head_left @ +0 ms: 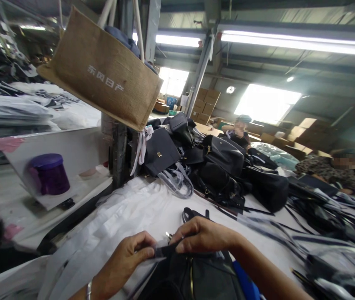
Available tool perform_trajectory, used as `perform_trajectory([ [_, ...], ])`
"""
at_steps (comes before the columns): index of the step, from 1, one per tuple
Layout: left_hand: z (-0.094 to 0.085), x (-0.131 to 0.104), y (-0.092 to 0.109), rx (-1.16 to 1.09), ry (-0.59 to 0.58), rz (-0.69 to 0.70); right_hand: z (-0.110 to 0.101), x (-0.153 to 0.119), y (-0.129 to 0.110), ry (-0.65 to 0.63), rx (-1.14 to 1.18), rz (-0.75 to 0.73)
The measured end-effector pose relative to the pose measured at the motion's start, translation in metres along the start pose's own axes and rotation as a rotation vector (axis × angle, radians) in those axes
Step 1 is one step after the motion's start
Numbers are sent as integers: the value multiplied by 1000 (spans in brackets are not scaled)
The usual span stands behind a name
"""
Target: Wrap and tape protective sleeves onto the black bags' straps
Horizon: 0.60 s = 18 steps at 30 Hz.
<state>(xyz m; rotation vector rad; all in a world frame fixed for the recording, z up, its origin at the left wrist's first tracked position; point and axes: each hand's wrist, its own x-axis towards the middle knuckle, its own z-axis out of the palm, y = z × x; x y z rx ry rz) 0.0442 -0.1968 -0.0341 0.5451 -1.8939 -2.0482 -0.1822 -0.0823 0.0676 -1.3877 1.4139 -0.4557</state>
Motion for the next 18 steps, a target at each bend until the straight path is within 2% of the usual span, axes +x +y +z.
perform_trajectory([
  [2,4,0,0,-19,-21,-2,3,3,4,26,-10,29],
  [7,15,7,-1,-80,-43,-17,18,22,6,88,-200,56],
  [10,11,15,-9,-70,16,-39,23,32,5,130,-325,25],
  [13,4,21,-21,-35,95,-126,19,38,12,178,-520,10],
  [18,6,29,-47,-54,160,-196,14,40,36,201,-764,101],
])
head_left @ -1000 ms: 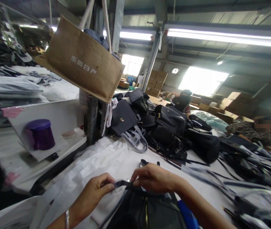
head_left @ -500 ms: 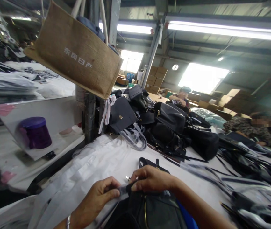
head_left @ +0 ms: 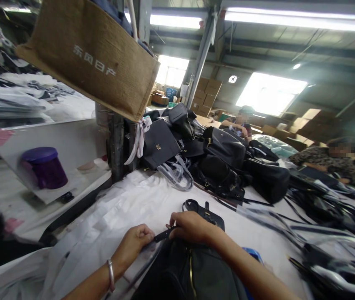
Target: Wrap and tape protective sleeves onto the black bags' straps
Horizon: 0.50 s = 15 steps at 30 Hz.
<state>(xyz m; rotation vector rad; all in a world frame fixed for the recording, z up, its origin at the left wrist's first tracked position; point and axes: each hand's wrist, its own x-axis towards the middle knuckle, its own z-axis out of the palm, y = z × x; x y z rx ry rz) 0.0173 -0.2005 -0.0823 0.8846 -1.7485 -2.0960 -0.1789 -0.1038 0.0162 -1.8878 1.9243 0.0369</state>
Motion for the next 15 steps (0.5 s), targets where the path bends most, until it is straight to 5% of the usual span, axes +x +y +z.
perform_trajectory([
  [7,9,0,-15,-74,11,-48,25,0,-5,-53,-171,3],
  [15,6,-11,-5,-407,-175,-197,32,-10,-10,177,-192,-65],
])
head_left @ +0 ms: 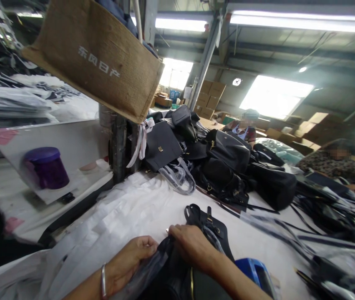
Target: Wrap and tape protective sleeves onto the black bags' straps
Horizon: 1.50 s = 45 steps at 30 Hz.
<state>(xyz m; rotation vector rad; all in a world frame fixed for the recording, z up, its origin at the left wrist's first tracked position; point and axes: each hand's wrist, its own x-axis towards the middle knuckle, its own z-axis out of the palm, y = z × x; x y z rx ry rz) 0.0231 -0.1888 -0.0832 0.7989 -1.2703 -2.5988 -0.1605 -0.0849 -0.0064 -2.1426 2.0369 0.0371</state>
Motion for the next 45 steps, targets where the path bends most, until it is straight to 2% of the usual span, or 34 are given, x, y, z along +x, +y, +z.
perform_trajectory([
  [3,6,-7,6,-220,-107,-64,2,-7,0,105,-48,7],
  [6,17,-16,11,-276,-157,-147,-1,-13,-2,181,-132,-6],
  [11,28,-26,13,-281,-171,-199,-8,-19,-6,209,-175,-111],
  [15,26,-24,8,-272,-109,-190,-5,-28,-9,182,-134,-96],
  [17,25,-21,7,-220,-69,-142,-5,-36,-8,159,-22,-50],
  [20,25,-16,10,-29,13,7,-14,-46,-3,87,245,16],
  [23,28,-13,18,178,115,154,-29,-49,6,-78,560,72],
  [25,31,-14,25,254,138,230,-39,-47,10,-158,759,91],
  [27,35,-16,30,299,146,286,-46,-45,9,-141,856,91],
  [29,37,-19,34,323,159,323,-51,-43,5,-80,810,84],
  [36,49,-28,41,329,160,353,-59,-46,-5,67,311,1],
  [40,61,-31,40,360,123,376,-67,-56,-1,79,274,-21],
  [45,86,-35,43,342,65,385,-86,-70,-6,81,318,-59],
])
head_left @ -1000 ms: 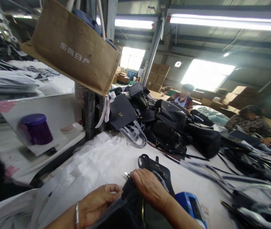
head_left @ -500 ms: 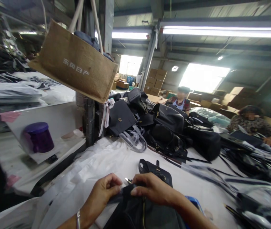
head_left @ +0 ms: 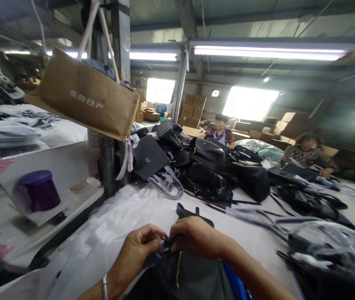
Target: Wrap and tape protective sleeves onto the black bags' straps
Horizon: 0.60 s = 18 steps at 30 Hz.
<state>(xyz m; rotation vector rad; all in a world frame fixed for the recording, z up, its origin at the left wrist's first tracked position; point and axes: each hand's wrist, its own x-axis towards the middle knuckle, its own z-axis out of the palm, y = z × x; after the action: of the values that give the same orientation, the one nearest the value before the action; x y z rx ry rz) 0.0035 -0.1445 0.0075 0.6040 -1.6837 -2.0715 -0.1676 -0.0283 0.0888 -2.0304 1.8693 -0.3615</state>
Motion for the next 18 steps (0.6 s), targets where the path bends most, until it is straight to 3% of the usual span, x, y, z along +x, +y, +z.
perform_trajectory([
  [9,28,-10,27,-25,19,-9,19,-18,-10,169,107,122],
  [18,45,-14,28,69,-7,121,31,-38,-8,264,564,226],
])
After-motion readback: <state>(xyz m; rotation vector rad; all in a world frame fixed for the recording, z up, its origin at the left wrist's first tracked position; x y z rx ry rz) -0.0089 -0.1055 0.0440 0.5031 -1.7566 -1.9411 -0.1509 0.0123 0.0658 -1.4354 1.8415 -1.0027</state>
